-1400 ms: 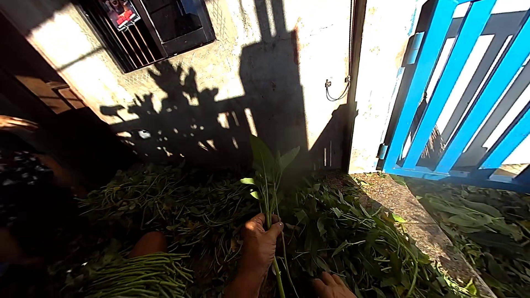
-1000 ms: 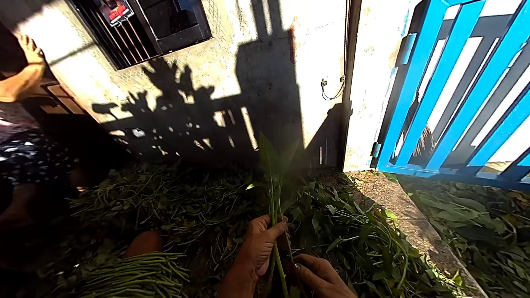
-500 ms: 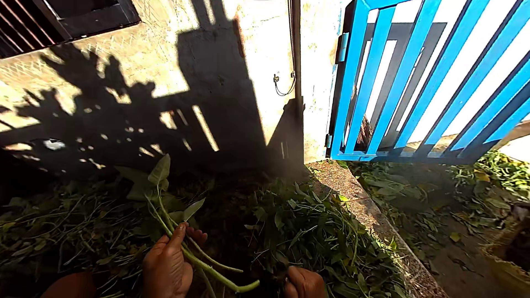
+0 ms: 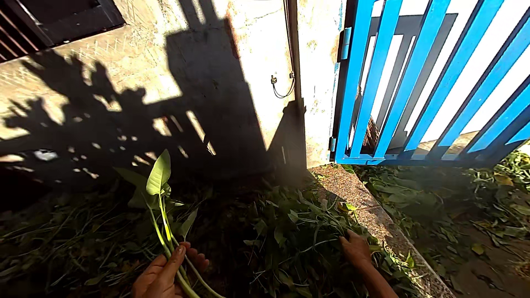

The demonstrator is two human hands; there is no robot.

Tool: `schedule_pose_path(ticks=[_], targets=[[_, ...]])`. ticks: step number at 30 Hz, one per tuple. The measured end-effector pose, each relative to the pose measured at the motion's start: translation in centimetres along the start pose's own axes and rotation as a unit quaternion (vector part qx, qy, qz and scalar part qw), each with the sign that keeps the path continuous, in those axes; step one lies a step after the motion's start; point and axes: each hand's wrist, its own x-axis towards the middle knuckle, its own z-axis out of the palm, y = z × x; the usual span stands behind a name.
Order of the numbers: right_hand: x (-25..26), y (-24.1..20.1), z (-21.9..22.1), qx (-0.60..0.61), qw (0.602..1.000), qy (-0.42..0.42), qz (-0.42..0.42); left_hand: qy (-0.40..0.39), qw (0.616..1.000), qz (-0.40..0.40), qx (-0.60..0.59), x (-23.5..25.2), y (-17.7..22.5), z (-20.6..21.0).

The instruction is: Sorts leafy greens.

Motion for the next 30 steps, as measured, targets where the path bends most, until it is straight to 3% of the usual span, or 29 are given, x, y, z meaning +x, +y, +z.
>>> schedule_pose_path(ticks=[3, 4, 7, 12, 15, 17, 24, 30], targets=[[-5.3, -2.1, 1.2, 0.098, 0.967, 0.142, -0.187, 0.001, 1.0, -0.017, -0.016, 0.2, -0.2, 0.6], [-6.8, -2.8, 1.7, 0.146, 0.954, 0.15, -0.215, 0.002, 0.999, -0.03, -0.02, 0.2, -0.3, 0.8], [-10.4, -5.2, 1.3, 0.307, 0.934, 0.061, -0.17, -0.011, 0.997, -0.071, -0.033, -0.3, -1.0, 1.2], [-16.2, -11.2, -2.2, 0.471, 0.854, -0.053, -0.213, -0.059, 0.993, -0.096, -0.044, -1.1, -2.1, 1.6], [-16.9, -13.2, -3.5, 0.586, 0.779, -0.201, -0.095, -0.107, 0.991, -0.078, -0.029, -2.0, -2.7, 1.9], [-17.9, -14.5, -4.6, 0.611, 0.742, -0.263, -0.074, -0.135, 0.99, -0.049, -0.007, -2.6, -3.1, 2.2], [-23.7, -19.8, -5.8, 0.558, 0.75, -0.315, -0.164, -0.249, 0.968, -0.004, 0.034, -3.3, -4.4, 2.2], [-25.1, -21.8, -3.8, 0.532, 0.78, -0.234, -0.232, -0.293, 0.956, -0.021, -0.012, -3.3, -4.0, 1.5]])
